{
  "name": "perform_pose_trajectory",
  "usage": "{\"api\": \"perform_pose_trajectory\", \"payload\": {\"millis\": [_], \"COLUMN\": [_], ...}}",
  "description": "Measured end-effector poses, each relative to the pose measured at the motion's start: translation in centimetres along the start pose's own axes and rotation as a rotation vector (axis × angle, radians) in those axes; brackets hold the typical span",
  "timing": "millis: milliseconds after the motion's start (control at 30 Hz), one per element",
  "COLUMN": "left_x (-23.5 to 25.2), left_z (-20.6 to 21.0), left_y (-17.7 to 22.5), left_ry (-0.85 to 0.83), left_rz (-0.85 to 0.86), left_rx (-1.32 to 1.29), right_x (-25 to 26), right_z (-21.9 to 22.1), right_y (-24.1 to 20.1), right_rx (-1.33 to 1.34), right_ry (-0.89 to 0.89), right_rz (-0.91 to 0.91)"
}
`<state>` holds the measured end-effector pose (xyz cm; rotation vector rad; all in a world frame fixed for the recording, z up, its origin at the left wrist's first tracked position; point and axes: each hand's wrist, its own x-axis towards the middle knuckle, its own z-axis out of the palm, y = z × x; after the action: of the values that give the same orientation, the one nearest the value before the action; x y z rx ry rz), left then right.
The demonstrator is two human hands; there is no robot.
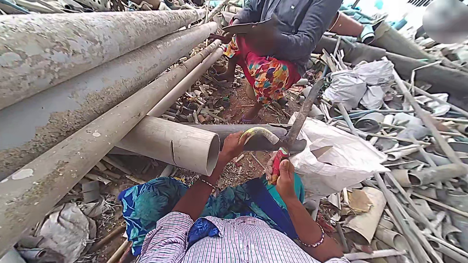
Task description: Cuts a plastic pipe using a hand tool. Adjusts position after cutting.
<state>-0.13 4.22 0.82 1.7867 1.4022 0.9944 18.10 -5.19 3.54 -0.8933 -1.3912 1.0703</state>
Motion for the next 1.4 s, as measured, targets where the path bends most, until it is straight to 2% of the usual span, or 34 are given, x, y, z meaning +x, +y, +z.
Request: {"api": "perform_pose_trajectory", "payload": {"millis": [67, 200, 333, 500, 533, 567, 667, 700, 733, 767, 833, 867, 900, 1033, 1067, 1100, 1133, 1200, 1233, 1267, 1367, 1400], "left_x": [0.2, 0.4, 0.0, -1.1, -1.2, -1.3, -1.1, -1.1, -1.0, -1.0, -0.9, -0.9, -0.3, -1.0, -1.1, -1.2, -1.2, -1.3, -1.4, -1.0, -0.9, -0.9], "left_z": [0.1, 0.2, 0.7, 0.8, 0.9, 0.9, 1.4, 1.3, 1.1, 0.8, 0.5, 0.3, 0.0, 0.2, 0.5, 0.7, 1.0, 1.7, 1.9, 2.0, 3.1, 3.2], "left_y": [0.3, 0.3, 0.0, 2.2, 2.5, 2.4, 1.8, 1.7, 1.8, 1.8, 2.0, 2.0, 2.3, 2.0, 1.8, 1.5, 1.2, 0.6, 0.2, -0.1, -1.6, -1.9], "left_ry": [0.027, 0.001, 0.074, 0.158, 0.163, 0.176, 0.218, 0.208, 0.181, 0.157, 0.091, 0.066, 0.073, 0.180, 0.228, 0.277, 0.324, 0.386, 0.412, 0.464, 0.644, 0.679], "left_rz": [-0.045, -0.151, -0.172, -0.131, -0.121, -0.097, -0.036, -0.040, -0.057, -0.072, -0.108, -0.114, -0.103, -0.029, -0.009, 0.009, 0.031, 0.063, 0.086, 0.128, 0.266, 0.283], "left_rx": [-0.041, -0.139, -0.232, 0.123, 0.172, 0.206, 0.241, 0.245, 0.251, 0.263, 0.298, 0.321, 0.338, 0.362, 0.363, 0.350, 0.328, 0.271, 0.249, 0.229, 0.208, 0.209], "right_x": [0.3, 1.2, 2.4, 2.4, 2.4, 2.1, 1.6, 1.7, 1.7, 1.5, 2.0, 2.3, 2.9, 2.1, 2.1, 1.9, 1.5, 1.4, 1.2, 1.3, 1.0, 1.1], "right_z": [-0.1, 0.2, 0.3, 0.3, 0.5, 0.6, 0.2, 0.2, 0.3, 0.1, -0.3, -0.2, -0.1, 0.1, 0.3, 0.4, 0.6, 0.9, 1.2, 1.2, 0.9, 1.0], "right_y": [1.3, 4.9, 4.7, 3.7, 2.9, 2.0, 0.9, 1.4, 2.4, 3.5, 3.6, 3.0, 1.7, -0.1, 0.6, 1.9, 3.2, 4.1, 4.1, 3.5, 2.1, 2.3], "right_rx": [-0.092, -0.172, -0.134, -0.119, -0.121, -0.140, -0.313, -0.357, -0.378, -0.387, -0.353, -0.324, -0.283, -0.212, -0.240, -0.264, -0.263, -0.198, -0.182, -0.181, -0.208, -0.211], "right_ry": [-0.011, -0.082, -0.116, -0.091, -0.084, -0.093, -0.100, -0.058, -0.029, -0.049, -0.152, -0.154, -0.136, -0.094, -0.072, -0.061, -0.077, -0.089, -0.077, -0.065, -0.050, -0.037], "right_rz": [-0.028, 0.438, 0.608, 0.675, 0.656, 0.560, -0.053, -0.186, -0.209, -0.093, 0.425, 0.540, 0.503, -0.125, -0.202, -0.193, -0.062, 0.430, 0.503, 0.417, -0.154, -0.221]}}
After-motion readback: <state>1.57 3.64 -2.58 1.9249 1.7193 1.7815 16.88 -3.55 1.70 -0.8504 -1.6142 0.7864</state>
